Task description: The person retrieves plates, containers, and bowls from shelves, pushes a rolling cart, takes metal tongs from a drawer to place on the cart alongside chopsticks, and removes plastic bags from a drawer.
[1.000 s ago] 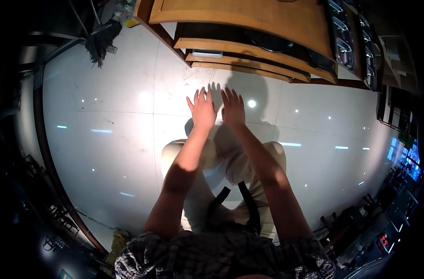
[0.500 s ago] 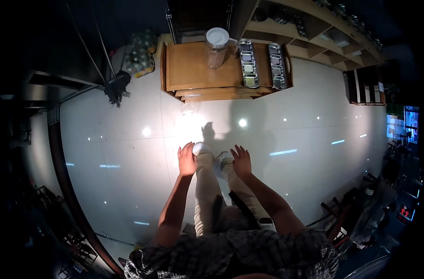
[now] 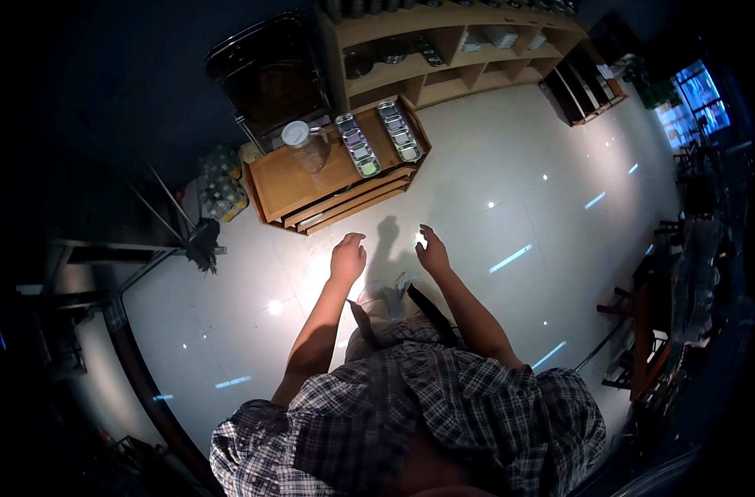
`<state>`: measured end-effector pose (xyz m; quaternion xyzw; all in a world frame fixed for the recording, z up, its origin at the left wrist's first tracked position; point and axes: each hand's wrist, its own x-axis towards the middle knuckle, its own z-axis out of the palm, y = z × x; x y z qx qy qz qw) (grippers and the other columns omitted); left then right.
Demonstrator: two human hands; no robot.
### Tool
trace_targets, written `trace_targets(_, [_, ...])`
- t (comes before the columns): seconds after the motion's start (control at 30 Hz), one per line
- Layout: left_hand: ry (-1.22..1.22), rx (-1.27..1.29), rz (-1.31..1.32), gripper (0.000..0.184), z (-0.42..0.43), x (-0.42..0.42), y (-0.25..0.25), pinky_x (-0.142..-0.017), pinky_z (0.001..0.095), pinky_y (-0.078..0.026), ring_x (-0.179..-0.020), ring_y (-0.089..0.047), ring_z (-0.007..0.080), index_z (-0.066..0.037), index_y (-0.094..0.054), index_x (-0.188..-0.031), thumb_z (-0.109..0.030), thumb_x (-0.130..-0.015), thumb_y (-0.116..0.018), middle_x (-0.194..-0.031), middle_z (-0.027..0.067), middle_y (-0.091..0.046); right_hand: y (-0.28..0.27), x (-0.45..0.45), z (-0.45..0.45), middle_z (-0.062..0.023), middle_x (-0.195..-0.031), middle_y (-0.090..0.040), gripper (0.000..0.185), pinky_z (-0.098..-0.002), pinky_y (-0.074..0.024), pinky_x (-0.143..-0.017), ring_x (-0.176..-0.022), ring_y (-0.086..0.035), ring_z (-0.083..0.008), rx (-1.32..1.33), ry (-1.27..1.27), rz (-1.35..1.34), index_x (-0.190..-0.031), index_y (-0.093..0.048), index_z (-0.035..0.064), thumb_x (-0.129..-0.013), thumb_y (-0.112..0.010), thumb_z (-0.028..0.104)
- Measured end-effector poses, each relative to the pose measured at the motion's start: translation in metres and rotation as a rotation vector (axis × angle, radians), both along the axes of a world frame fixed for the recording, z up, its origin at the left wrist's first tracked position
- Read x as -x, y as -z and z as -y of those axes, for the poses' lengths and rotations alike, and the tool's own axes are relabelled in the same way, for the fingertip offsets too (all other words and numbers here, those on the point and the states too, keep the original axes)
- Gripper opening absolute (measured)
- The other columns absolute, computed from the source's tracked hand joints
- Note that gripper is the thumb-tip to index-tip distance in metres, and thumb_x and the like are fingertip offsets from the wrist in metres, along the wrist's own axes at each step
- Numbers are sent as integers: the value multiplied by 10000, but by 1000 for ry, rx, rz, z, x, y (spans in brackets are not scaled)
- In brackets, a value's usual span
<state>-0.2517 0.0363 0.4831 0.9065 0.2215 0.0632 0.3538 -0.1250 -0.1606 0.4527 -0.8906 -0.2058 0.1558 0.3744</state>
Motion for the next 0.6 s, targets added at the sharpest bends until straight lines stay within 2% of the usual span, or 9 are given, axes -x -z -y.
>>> trace_targets(0.03, [34,-4,-3,282,9,-15,-3,-866,404,-457,-974,-582,314,-46,-600,-1046,-47,-770,-538,-1070,134,-600,2,-10,10,-194,-1132,-601,463,-388,-489,-863,-1009,-601,-332,-78,77,-106,-1246,-472,56,-794,-569,69])
trace_targets(0.07, [93,-10,10,275,19,-31,-6,-860,404,-469,-968,-583,329,-48,-600,-1040,-50,-770,-547,-1072,144,-597,9,-21,20,-167,-1057,-640,435,-354,-511,-807,-929,-641,-292,-113,97,-33,-1236,-489,81,-806,-556,67])
trace_targets(0.1, [149,-20,24,268,27,-50,-9,-854,404,-481,-961,-584,344,-51,-599,-1034,-53,-769,-556,-1075,153,-595,21,-33,32,-167,-1057,-640,435,-354,-511,-807,-929,-641,-292,-125,125,-33,-1236,-489,81,-806,-556,67])
trace_targets(0.2, [247,-71,50,271,57,-102,-10,-874,400,-468,-976,-578,335,-44,-600,-1032,-46,-764,-554,-1086,147,-593,45,-71,67,-132,-1037,-660,306,-281,-499,-811,-939,-642,-194,-431,282,-252,-1150,-551,18,-849,-503,37])
trace_targets(0.3, [284,-95,92,285,88,-171,-4,-900,426,-418,-1000,-562,324,-47,-608,-1036,-40,-763,-530,-1064,133,-600,26,-129,100,-130,-1036,-662,273,-279,-492,-828,-951,-638,-195,-521,244,-154,-1124,-566,-7,-864,-490,25])
trace_targets(0.37, [309,-134,70,315,105,-220,4,-891,428,-418,-1007,-557,324,-48,-606,-1058,-27,-758,-514,-1081,131,-598,1,-180,120,-130,-1074,-644,276,-283,-476,-860,-986,-621,-188,-509,256,-180,-1142,-552,-14,-878,-475,1])
trace_targets(0.43, [356,-229,55,339,122,-273,1,-847,426,-459,-990,-567,344,-29,-587,-1081,-13,-746,-540,-1096,153,-587,-13,-232,141,-123,-1063,-651,253,-286,-481,-853,-987,-623,-189,-366,257,-145,-1118,-578,5,-880,-494,24])
trace_targets(0.6, [402,-178,100,359,163,-400,-26,-861,422,-454,-998,-558,359,-38,-561,-1124,-34,-765,-544,-1093,165,-581,-24,-334,183,-120,-1041,-660,244,-294,-490,-843,-965,-633,-194,-354,271,-152,-1096,-595,16,-871,-502,33])
